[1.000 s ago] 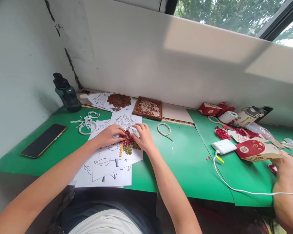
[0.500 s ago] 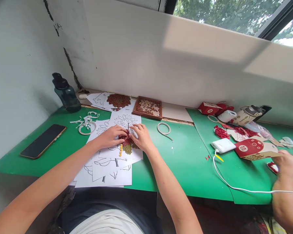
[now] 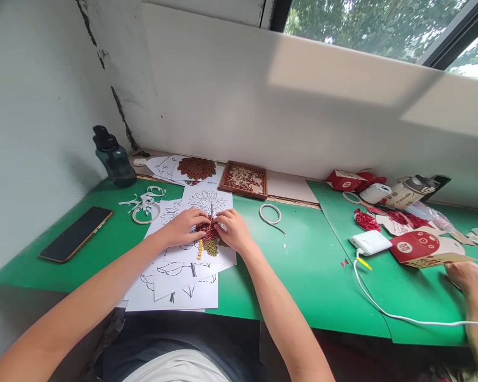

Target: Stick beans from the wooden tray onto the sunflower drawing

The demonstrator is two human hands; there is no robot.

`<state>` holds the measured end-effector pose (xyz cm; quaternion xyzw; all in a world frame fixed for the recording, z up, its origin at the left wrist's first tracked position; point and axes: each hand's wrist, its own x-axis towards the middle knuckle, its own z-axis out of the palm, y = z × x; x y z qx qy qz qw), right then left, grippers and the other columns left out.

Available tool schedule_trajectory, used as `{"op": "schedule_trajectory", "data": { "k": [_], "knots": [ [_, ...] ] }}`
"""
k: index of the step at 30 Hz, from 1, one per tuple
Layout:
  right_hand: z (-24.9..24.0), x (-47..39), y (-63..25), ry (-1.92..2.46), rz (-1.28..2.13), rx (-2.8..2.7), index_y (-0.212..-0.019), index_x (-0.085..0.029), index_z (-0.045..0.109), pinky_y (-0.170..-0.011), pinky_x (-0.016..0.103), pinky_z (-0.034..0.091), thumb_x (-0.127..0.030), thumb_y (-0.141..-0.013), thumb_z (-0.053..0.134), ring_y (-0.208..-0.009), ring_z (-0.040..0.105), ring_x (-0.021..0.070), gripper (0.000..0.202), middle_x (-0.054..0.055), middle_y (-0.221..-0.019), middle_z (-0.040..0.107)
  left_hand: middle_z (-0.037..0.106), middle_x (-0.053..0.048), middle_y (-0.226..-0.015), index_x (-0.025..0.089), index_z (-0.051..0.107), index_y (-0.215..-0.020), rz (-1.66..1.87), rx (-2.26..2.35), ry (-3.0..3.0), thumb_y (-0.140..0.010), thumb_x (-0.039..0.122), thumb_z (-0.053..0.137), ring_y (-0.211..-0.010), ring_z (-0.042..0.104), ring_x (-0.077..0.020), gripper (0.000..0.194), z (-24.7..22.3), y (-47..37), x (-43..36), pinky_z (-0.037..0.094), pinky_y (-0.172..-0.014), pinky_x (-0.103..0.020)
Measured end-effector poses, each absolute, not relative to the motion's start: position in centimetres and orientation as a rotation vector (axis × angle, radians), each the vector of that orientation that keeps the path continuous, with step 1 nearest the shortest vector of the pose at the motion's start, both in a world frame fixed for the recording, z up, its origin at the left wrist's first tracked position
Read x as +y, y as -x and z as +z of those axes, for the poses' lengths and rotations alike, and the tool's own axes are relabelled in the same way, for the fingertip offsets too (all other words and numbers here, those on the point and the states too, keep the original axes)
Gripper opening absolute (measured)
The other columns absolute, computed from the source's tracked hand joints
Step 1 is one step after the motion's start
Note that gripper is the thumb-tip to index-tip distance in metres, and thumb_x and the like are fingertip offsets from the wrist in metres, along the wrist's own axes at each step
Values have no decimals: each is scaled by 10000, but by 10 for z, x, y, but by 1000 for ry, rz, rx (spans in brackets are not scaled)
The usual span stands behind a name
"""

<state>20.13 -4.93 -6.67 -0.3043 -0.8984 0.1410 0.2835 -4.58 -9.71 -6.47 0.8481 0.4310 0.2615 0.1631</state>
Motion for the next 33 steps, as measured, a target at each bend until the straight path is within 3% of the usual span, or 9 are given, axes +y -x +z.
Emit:
{"op": "schedule_trajectory", "data": {
  "k": [7,23,26,33],
  "knots": [
    [-62,-56,-195,778,346,-2495,-1014,-250,762,-858,410,566,-66,-957,635,-965,653,249,230,63,-1049,776,697,-74,-1291,260,725,-1235,751,1252,-2431,-1006,297,679,-1248,606,-301,236,-66,46,-96,502,-1087,-517],
    [-62,-59,-193,761,297,-2501,-967,-258,761,-805,393,550,-120,-1003,600,-901,651,239,215,59,-957,771,713,-75,-1296,264,744,-1194,779,1226,-2463,-998,310,686,-1241,630,-303,210,-67,46,-96,500,-1080,-525],
    [-62,-59,-193,809,225,-2375,-992,-257,755,-853,414,544,-137,-1024,581,-946,664,249,214,72,-1021,776,715,-76,-1293,267,746,-1200,776,1218,-2460,-1009,320,671,-1232,639,-301,211,-67,45,-96,505,-1074,-527],
    [-65,-58,-194,811,286,-2472,-973,-253,755,-793,373,546,-90,-986,601,-915,654,235,224,64,-978,755,715,-68,-1303,265,725,-1208,752,1242,-2455,-1005,297,684,-1240,637,-300,210,-66,45,-97,505,-1065,-515]
  ]
}}
